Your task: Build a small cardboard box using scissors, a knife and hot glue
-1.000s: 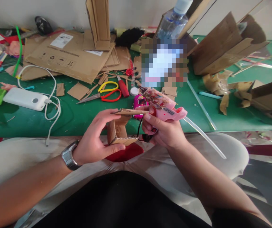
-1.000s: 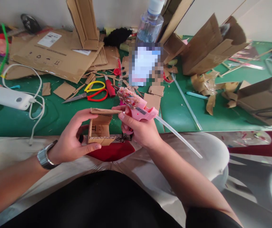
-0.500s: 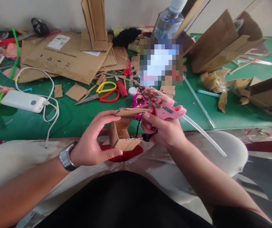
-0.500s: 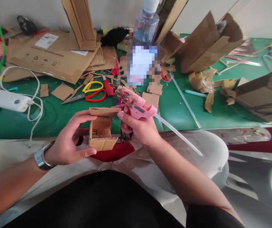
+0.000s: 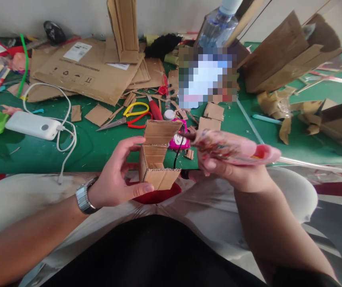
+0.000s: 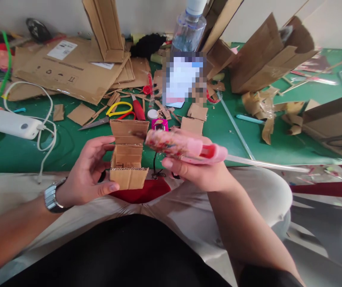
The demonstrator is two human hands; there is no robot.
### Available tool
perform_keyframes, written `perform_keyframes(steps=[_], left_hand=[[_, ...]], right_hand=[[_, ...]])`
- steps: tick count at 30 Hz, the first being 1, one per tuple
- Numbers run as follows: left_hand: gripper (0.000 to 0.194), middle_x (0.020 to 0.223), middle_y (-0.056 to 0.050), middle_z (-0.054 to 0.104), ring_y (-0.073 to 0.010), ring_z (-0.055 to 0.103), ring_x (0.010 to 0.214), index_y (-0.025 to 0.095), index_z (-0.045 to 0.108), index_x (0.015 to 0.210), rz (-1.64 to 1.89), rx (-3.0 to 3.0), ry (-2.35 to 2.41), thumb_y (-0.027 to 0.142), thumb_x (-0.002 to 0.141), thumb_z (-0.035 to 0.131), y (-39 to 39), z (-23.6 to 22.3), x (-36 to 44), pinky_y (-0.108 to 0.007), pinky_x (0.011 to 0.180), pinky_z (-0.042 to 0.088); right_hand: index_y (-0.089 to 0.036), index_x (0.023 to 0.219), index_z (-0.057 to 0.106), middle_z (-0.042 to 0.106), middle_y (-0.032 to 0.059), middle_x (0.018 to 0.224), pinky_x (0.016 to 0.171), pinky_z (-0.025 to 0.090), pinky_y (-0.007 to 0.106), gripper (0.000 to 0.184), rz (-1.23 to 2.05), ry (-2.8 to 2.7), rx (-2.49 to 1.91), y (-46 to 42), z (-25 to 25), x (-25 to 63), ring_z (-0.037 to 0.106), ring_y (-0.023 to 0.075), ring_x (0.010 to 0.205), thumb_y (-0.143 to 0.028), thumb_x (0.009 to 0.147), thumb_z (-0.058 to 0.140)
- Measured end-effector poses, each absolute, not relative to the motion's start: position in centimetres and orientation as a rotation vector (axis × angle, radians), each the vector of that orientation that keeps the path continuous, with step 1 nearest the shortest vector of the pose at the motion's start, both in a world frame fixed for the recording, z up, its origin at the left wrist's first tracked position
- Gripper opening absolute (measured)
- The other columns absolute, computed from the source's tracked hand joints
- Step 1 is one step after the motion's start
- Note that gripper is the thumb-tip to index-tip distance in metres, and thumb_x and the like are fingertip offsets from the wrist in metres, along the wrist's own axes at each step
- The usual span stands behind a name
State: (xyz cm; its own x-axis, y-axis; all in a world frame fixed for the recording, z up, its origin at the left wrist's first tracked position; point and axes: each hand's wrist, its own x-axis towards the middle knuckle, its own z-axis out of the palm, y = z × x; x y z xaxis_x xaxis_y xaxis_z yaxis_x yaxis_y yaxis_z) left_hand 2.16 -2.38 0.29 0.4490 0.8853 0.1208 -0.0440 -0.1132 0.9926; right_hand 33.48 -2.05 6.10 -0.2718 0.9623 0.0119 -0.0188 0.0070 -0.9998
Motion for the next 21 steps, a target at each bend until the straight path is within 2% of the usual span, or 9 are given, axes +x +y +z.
perform_keyframes(steps=[3,7,10,12,15,17,21], left_hand=[[0.097,0.165,-0.014,0.049,-0.0381,0.058,0.148,0.039,0.054,0.160,0.936,1.476,0.798,0.029,0.077,0.103,-2.5,0.4,2.2,-0.040,0.094,0.074],[0.102,0.168,-0.014,0.047,-0.0402,0.055,0.152,0.040,0.051,0.163,0.934,1.522,0.798,0.028,0.077,0.103,-2.7,0.5,2.1,-0.046,0.103,0.072],[0.100,0.171,-0.015,0.045,-0.0422,0.053,0.155,0.039,0.051,0.162,0.954,1.545,0.748,0.027,0.077,0.103,-2.8,0.3,2.2,-0.046,0.101,0.072],[0.098,0.172,-0.015,0.045,-0.0429,0.051,0.158,0.038,0.052,0.158,0.970,1.545,0.720,0.024,0.076,0.104,-2.9,0.2,2.3,-0.043,0.097,0.072],[0.096,0.171,-0.015,0.045,-0.0432,0.051,0.158,0.038,0.052,0.155,0.987,1.551,0.694,0.023,0.075,0.104,-2.9,0.2,2.4,-0.044,0.096,0.072],[0.096,0.171,-0.015,0.045,-0.0436,0.051,0.157,0.038,0.053,0.155,0.986,1.557,0.686,0.024,0.075,0.105,-2.9,0.2,2.4,-0.046,0.095,0.073],[0.096,0.171,-0.015,0.045,-0.0433,0.053,0.156,0.038,0.054,0.156,0.970,1.575,0.691,0.026,0.075,0.105,-2.9,0.3,2.4,-0.044,0.093,0.073]], right_hand=[[-0.026,0.126,0.088,0.085,0.0116,0.117,0.075,0.069,0.038,0.031,1.334,-1.710,-0.992,-1.9,6.0,33.1,0.082,0.0291,0.101,-0.035,0.096,0.089],[-0.024,0.136,0.085,0.085,0.0112,0.133,0.101,0.070,0.040,0.036,1.398,-1.758,-1.033,-1.8,5.6,32.2,0.083,0.0299,0.119,-0.031,0.101,0.084],[-0.023,0.136,0.085,0.084,0.0108,0.139,0.100,0.070,0.035,0.036,1.463,-1.739,-0.985,-1.9,5.6,32.2,0.082,0.0298,0.123,-0.031,0.101,0.084],[-0.022,0.137,0.084,0.086,0.0109,0.134,0.094,0.071,0.033,0.038,1.515,-1.701,-0.979,-2.0,5.5,32.5,0.084,0.0285,0.116,-0.032,0.101,0.084],[-0.021,0.138,0.083,0.088,0.0100,0.124,0.094,0.072,0.035,0.042,1.589,-1.584,-0.952,-2.1,5.3,32.9,0.084,0.0300,0.116,-0.039,0.100,0.085],[-0.023,0.137,0.083,0.088,0.0096,0.125,0.098,0.072,0.038,0.044,1.622,-1.517,-0.925,-2.1,5.3,33.0,0.083,0.0328,0.123,-0.043,0.099,0.085],[-0.022,0.140,0.083,0.080,0.0116,0.149,0.115,0.066,0.047,0.047,1.622,-1.560,-0.885,-1.9,5.3,32.8,0.076,0.0374,0.138,-0.046,0.099,0.083]])
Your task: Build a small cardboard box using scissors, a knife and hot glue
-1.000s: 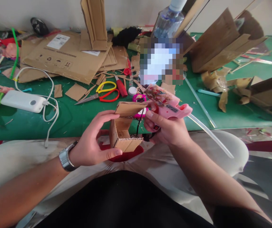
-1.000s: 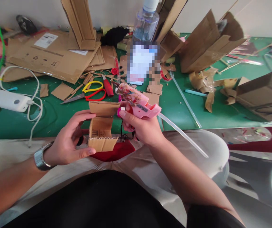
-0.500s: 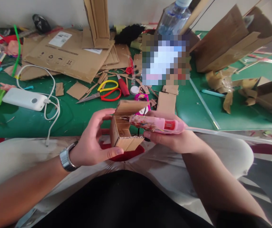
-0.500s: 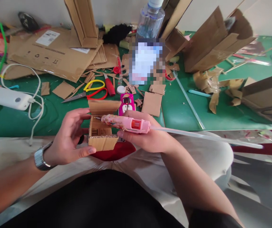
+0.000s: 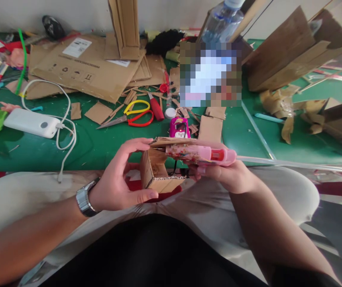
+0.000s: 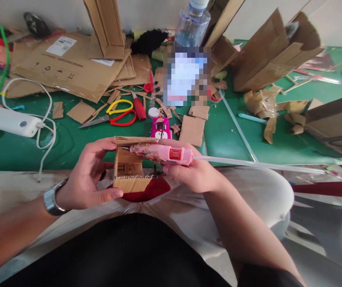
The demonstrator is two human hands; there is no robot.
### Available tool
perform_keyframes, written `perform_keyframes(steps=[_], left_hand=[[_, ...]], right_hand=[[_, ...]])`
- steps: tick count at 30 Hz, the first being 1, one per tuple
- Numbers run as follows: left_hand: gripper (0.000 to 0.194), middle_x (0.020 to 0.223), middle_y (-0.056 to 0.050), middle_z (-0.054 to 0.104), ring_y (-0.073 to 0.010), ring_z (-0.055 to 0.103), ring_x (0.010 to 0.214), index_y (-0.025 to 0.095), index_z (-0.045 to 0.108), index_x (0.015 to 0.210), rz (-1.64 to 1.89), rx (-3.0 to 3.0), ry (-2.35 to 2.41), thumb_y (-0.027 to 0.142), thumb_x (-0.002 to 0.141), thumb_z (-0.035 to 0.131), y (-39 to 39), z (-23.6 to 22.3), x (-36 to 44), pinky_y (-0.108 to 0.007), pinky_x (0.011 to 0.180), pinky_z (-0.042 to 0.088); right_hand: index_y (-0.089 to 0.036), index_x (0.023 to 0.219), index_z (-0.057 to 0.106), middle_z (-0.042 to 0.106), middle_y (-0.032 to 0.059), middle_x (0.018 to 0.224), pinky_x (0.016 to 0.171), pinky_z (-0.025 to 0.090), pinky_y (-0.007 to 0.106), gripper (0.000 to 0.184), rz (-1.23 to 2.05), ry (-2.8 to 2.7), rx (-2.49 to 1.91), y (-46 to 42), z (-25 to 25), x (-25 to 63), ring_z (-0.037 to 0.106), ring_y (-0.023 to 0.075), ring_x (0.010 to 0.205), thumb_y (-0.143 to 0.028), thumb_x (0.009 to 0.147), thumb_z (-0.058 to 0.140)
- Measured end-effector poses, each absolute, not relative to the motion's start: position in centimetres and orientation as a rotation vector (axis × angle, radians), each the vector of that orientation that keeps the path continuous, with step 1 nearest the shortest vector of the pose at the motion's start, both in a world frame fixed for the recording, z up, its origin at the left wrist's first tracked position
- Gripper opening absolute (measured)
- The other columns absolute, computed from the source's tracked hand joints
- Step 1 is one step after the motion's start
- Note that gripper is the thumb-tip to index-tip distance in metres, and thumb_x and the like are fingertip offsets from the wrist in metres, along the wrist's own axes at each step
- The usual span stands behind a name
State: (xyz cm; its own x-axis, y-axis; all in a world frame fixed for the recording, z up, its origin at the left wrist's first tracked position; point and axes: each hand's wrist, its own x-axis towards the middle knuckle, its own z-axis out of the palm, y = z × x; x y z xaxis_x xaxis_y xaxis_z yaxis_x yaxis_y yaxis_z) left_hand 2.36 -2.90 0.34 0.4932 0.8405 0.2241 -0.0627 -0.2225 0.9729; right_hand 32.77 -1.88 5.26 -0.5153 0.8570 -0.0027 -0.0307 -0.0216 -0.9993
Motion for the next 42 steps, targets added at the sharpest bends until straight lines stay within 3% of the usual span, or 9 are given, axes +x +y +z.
perform_keyframes(steps=[3,9,15,19,24,27,36,42], left_hand=[[0.097,0.170,-0.015,0.045,-0.0412,0.056,0.152,0.037,0.054,0.159,0.959,1.600,0.720,0.029,0.076,0.105,-2.9,0.5,2.3,-0.041,0.093,0.072],[0.100,0.169,-0.014,0.046,-0.0396,0.056,0.152,0.038,0.053,0.162,0.963,1.596,0.740,0.031,0.076,0.105,-3.1,0.5,2.3,-0.042,0.098,0.071],[0.107,0.169,-0.015,0.048,-0.0414,0.054,0.154,0.040,0.048,0.165,0.972,1.592,0.737,0.032,0.076,0.105,-3.3,0.3,2.3,-0.045,0.097,0.072],[0.105,0.169,-0.013,0.048,-0.0405,0.056,0.152,0.042,0.048,0.165,0.977,1.577,0.745,0.033,0.077,0.105,-3.4,0.5,2.4,-0.047,0.099,0.072],[0.108,0.171,-0.013,0.046,-0.0407,0.056,0.152,0.043,0.046,0.166,0.965,1.574,0.729,0.031,0.076,0.105,-3.3,0.6,2.4,-0.047,0.098,0.072],[0.109,0.170,-0.014,0.045,-0.0412,0.054,0.154,0.042,0.046,0.166,0.966,1.587,0.730,0.030,0.076,0.106,-3.3,0.5,2.3,-0.047,0.100,0.072],[0.109,0.170,-0.015,0.046,-0.0430,0.054,0.153,0.040,0.046,0.165,0.956,1.600,0.752,0.032,0.075,0.106,-3.3,0.5,2.1,-0.046,0.097,0.072],[0.107,0.169,-0.017,0.046,-0.0427,0.055,0.151,0.038,0.046,0.166,0.975,1.604,0.750,0.033,0.076,0.105,-3.2,0.5,2.2,-0.046,0.096,0.072]], right_hand=[[-0.023,0.144,0.082,0.077,0.0100,0.154,0.123,0.061,0.049,0.044,1.579,-1.630,-0.885,-1.9,5.0,32.4,0.073,0.0368,0.144,-0.039,0.102,0.078],[-0.028,0.142,0.084,0.082,0.0082,0.147,0.111,0.069,0.046,0.042,1.497,-1.635,-0.905,-2.1,4.4,31.9,0.075,0.0371,0.140,-0.045,0.105,0.077],[-0.030,0.144,0.083,0.077,0.0068,0.155,0.123,0.062,0.046,0.040,1.489,-1.659,-0.842,-1.9,4.6,31.5,0.074,0.0343,0.144,-0.041,0.107,0.075],[-0.029,0.144,0.083,0.077,0.0063,0.156,0.118,0.065,0.046,0.041,1.546,-1.619,-0.903,-2.0,4.5,31.6,0.075,0.0349,0.142,-0.037,0.105,0.075],[-0.034,0.147,0.081,0.075,-0.0006,0.158,0.122,0.062,0.044,0.056,1.557,-1.630,-0.854,-2.1,4.3,31.6,0.071,0.0328,0.148,-0.018,0.094,0.073],[-0.032,0.145,0.082,0.078,0.0010,0.153,0.119,0.065,0.043,0.059,1.571,-1.622,-0.947,-2.1,4.4,31.6,0.074,0.0337,0.143,-0.014,0.090,0.073],[-0.032,0.142,0.084,0.078,0.0032,0.154,0.120,0.065,0.047,0.047,1.622,-1.514,-0.925,-2.4,4.1,31.5,0.074,0.0368,0.144,-0.029,0.095,0.082],[-0.025,0.128,0.088,0.089,0.0087,0.117,0.103,0.073,0.049,0.041,1.578,-1.492,-1.013,-2.4,4.1,31.5,0.081,0.0400,0.127,-0.050,0.095,0.084]])
